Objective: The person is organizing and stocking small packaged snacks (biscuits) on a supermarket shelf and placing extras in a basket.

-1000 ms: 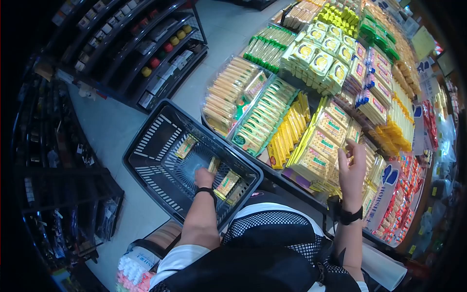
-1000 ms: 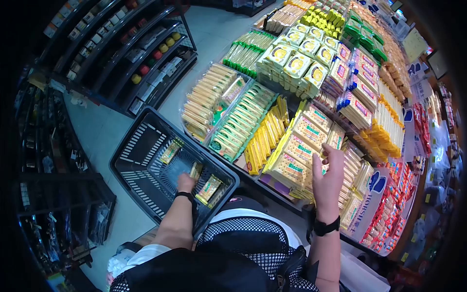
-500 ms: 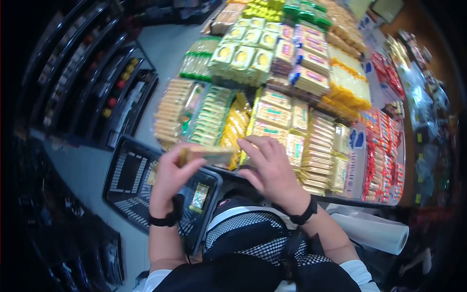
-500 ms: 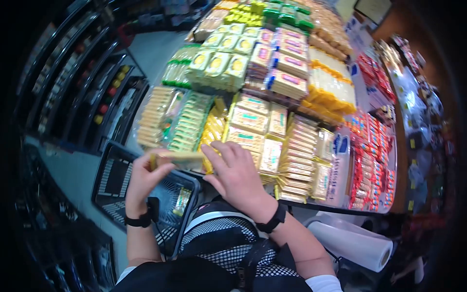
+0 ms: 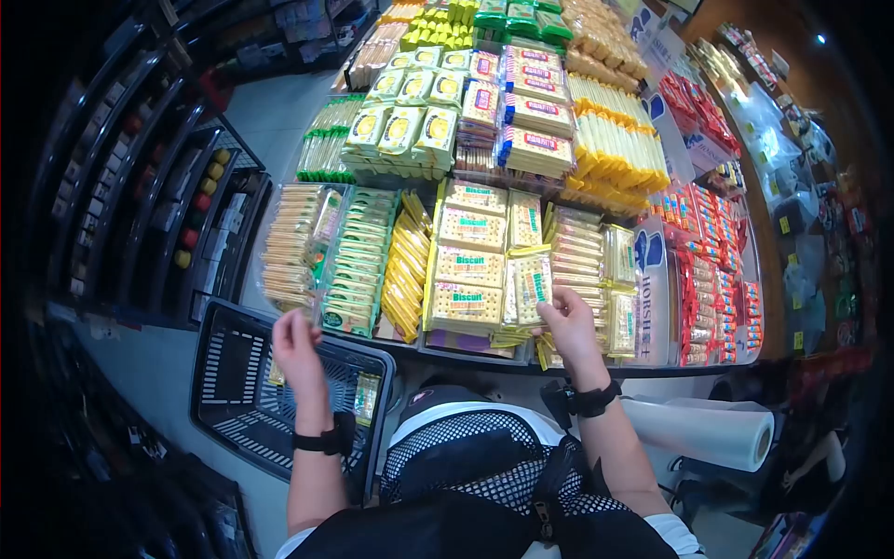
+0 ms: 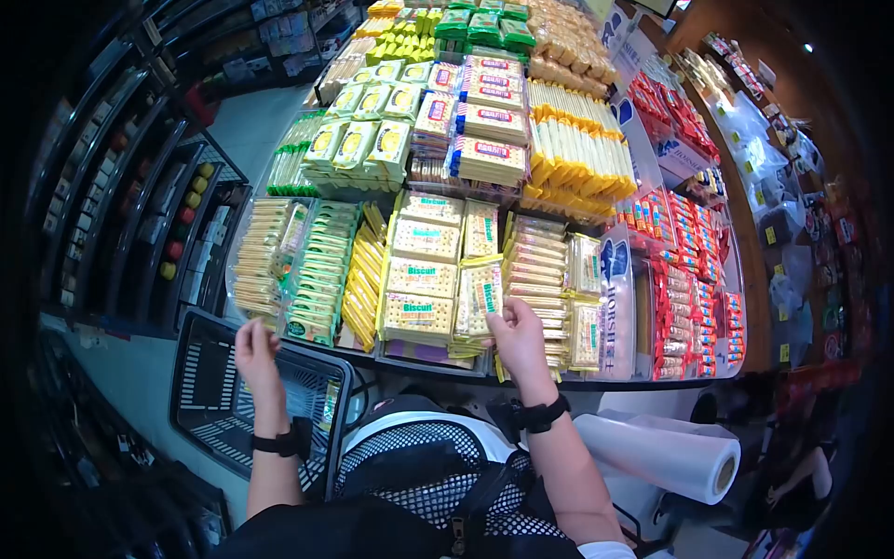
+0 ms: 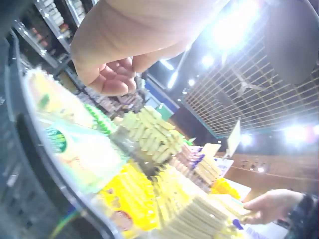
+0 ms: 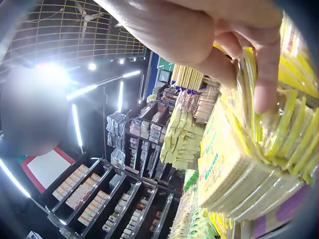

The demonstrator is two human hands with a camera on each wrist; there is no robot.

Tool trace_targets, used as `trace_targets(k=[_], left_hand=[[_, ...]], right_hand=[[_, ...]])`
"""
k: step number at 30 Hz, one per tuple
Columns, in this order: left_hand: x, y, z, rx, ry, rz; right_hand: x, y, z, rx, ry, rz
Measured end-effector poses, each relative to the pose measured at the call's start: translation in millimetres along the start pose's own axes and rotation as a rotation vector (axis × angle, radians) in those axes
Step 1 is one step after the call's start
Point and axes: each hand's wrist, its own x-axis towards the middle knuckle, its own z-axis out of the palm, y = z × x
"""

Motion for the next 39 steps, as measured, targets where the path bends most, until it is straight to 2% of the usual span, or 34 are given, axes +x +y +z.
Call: trace_targets(k=[3, 4, 6, 7, 8, 9, 10, 11, 12, 13, 14, 15, 17, 19, 21, 23, 26, 29, 30, 31, 33, 34, 35, 37, 39], left_hand=[[9, -32, -53, 0.08, 0.209, -0.048], [4, -48, -75, 0.085, 0.233, -0.051], [-8, -87, -116, 0.304, 0.188, -0.241], [-16, -109, -134, 0.417, 0.105, -0.315], [-22, -129, -146, 0.617, -0.037, -0.461], [-31, -168, -163, 0.734, -0.17, -0.437], [-50, -167, -152, 0.933, -0.137, -0.485], [-60, -149, -139, 0.978, -0.214, -0.593], [-66, -206, -167, 1.007, -0.266, -0.629], [-69, -211, -165, 1.075, -0.369, -0.695], [-81, -214, -158, 1.14, -0.389, -0.625], [-73, -239, -139, 1.337, -0.484, -0.596], [-83, -193, -117, 1.39, -0.422, -0.784], [-76, -190, -123, 1.37, -0.432, -0.808], [-75, -191, -126, 1.351, -0.441, -0.833], [-73, -198, -133, 1.294, -0.471, -0.833], [-71, -217, -136, 1.178, -0.53, -0.821], [-77, -221, -136, 1.038, -0.467, -0.757], [-73, -220, -139, 0.985, -0.509, -0.803], [-67, -211, -140, 0.931, -0.55, -0.848], [-62, -166, -143, 0.729, -0.373, -0.808], [-57, -156, -153, 0.694, -0.31, -0.799], [-50, -137, -165, 0.663, -0.331, -0.732], [-42, -77, -173, 0.435, -0.313, -0.815], [-44, -10, -162, 0.11, -0.354, -0.78]], right_hand=[[-6, 4, 15, 0.002, 0.091, 0.055], [-8, 2, 18, -0.006, 0.068, 0.059], [-11, -1, 24, -0.168, 0.095, 0.012], [-10, 5, 25, -0.17, 0.069, 0.015], [-6, 14, 23, -0.326, 0.112, -0.107], [-2, 20, 22, -0.477, 0.141, -0.235], [-3, 20, 21, -0.516, 0.139, -0.201], [-3, 21, 21, -0.556, 0.136, -0.168], [-2, 31, 17, -0.592, 0.147, -0.222], [1, 42, 12, -0.626, 0.158, -0.278], [2, 39, 3, -0.694, 0.165, -0.334], [0, 26, -10, -0.761, 0.216, -0.387], [-10, 3, -1, -0.776, 0.212, -0.388], [-22, -7, 8, -0.787, 0.211, -0.396], [-29, -18, 21, -0.77, 0.183, -0.557], [-36, -33, 34, -0.757, 0.156, -0.542], [-36, -44, 42, -0.741, 0.067, -0.627], [-38, -51, 52, -0.697, -0.004, -0.629], [-38, -51, 55, -0.707, -0.018, -0.689], [-40, -53, 60, -0.705, -0.017, -0.689], [-45, -58, 70, -0.675, -0.141, -0.64], [-46, -57, 75, -0.655, -0.165, -0.696], [-48, -58, 79, -0.653, -0.163, -0.697], [-52, -61, 88, -0.64, -0.272, -0.664], [-54, -63, 95, -0.674, -0.369, -0.733]])
